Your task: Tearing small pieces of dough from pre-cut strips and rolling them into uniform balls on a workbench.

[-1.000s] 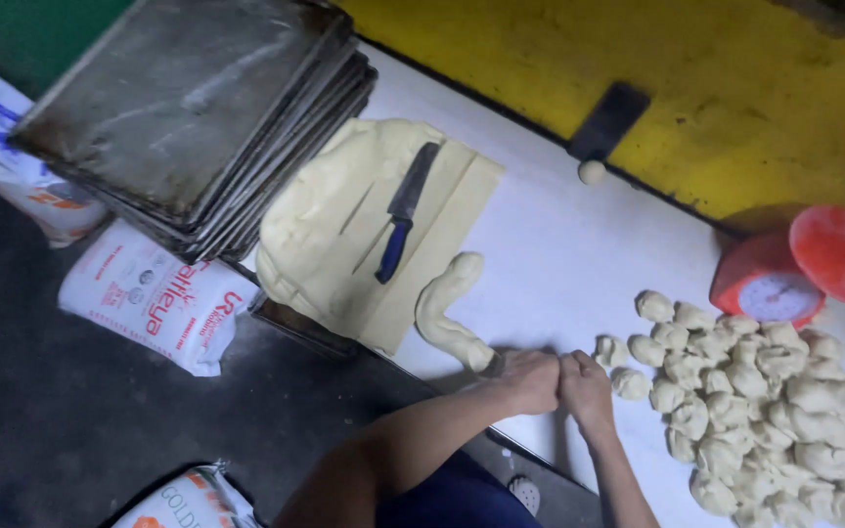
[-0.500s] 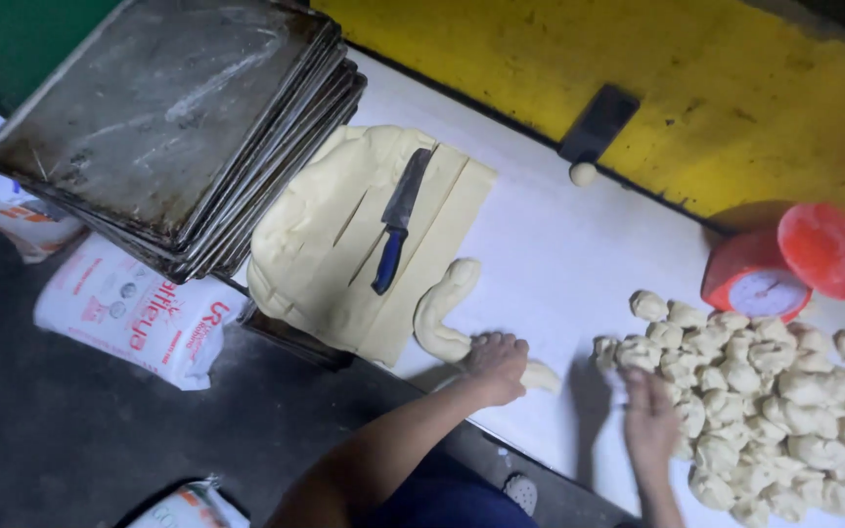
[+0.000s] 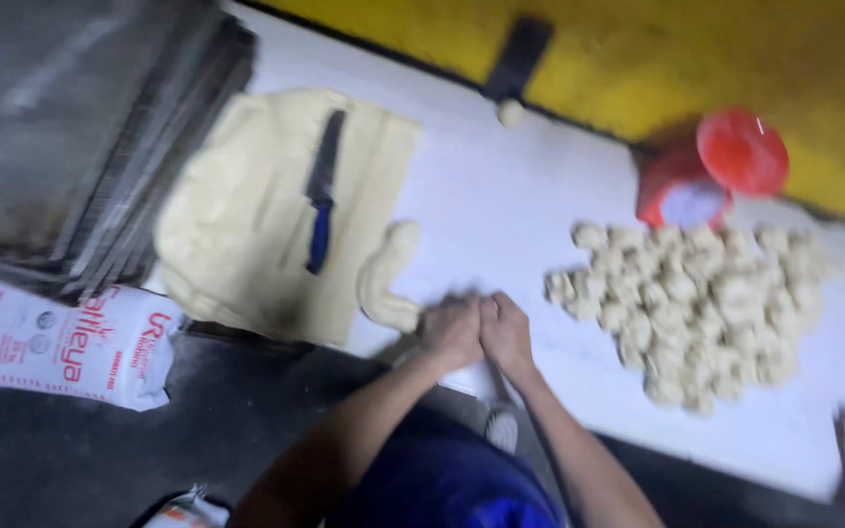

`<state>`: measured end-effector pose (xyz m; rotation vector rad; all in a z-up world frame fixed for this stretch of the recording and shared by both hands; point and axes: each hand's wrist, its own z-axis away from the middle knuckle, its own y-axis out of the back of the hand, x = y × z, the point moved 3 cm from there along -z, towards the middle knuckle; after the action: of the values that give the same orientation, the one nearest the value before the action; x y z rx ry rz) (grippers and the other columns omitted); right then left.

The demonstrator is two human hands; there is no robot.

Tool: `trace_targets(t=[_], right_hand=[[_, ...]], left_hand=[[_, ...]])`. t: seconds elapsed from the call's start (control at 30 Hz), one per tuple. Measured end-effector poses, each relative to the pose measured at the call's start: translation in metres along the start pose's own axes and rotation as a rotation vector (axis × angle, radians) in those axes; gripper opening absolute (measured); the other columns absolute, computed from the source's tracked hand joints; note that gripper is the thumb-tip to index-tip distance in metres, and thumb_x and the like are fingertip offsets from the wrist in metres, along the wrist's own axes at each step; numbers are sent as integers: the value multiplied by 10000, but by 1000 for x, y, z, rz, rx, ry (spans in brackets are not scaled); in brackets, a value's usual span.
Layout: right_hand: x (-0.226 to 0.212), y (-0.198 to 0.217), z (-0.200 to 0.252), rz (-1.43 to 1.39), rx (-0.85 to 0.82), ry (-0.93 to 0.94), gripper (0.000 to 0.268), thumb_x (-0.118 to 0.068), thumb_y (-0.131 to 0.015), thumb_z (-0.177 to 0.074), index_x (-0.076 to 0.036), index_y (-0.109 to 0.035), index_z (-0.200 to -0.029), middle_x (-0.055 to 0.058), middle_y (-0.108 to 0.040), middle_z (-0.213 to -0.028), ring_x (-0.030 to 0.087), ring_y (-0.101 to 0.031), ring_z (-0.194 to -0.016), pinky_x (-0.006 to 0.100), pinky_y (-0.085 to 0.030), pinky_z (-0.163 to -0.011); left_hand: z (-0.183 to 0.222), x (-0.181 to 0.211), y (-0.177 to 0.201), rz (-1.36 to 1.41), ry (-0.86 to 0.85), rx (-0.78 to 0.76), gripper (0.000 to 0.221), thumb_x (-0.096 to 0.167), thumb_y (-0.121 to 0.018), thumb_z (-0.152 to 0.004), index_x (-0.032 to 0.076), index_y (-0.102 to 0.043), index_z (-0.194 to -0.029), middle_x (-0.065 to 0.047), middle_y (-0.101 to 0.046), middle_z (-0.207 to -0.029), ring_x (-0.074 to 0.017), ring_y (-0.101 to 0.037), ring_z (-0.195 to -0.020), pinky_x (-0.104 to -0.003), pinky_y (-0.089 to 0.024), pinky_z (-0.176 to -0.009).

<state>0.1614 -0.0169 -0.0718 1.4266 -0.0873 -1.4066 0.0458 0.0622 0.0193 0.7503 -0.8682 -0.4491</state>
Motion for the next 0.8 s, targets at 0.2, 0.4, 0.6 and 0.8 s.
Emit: trace_targets(t=[0.2, 0.4, 0.6, 0.8], right_hand=[[53, 3, -11, -209, -219, -74, 256, -388, -591, -890, -201, -761, -931, 87, -669, -732, 240, -688, -786, 396, -552, -680], [-30, 103, 113, -267, -692, 151, 248, -235, -732, -843, -119, -802, -1051, 111, -814, -922, 252, -738, -892, 418, -596, -768], [13, 146, 36, -135, 308, 270, 455, -198, -738, -1025, 27, -596, -1394, 318, -616, -1226, 457, -646, -1114, 508, -569, -831], [-39, -22, 23, -412, -52, 84, 447, -418, -457, -1082, -77, -714, -1212, 212, -667, -1099, 340, -648, -1082, 516, -524, -914]], left_hand=[[-5, 26, 31, -153, -38, -68, 301, 266, -567, -867, 123, -732, -1075, -102, -786, -1036, -315, -748, -1073, -523, -577, -873], [-64, -14, -3, -67, 109, 17, 383, 393, -552, -938, 121, -752, -1119, -119, -781, -1008, -350, -751, -1025, -516, -557, -867], [-9, -44, -13, -247, 38, 157, 662, 266, -858, -779, 67, -547, -1328, -189, -618, -1276, -403, -580, -1247, -568, -485, -1015], [13, -65, 9, 110, -55, 118, 425, 275, -762, -867, 127, -555, -1207, -76, -578, -1142, -334, -578, -1169, -475, -488, -968]])
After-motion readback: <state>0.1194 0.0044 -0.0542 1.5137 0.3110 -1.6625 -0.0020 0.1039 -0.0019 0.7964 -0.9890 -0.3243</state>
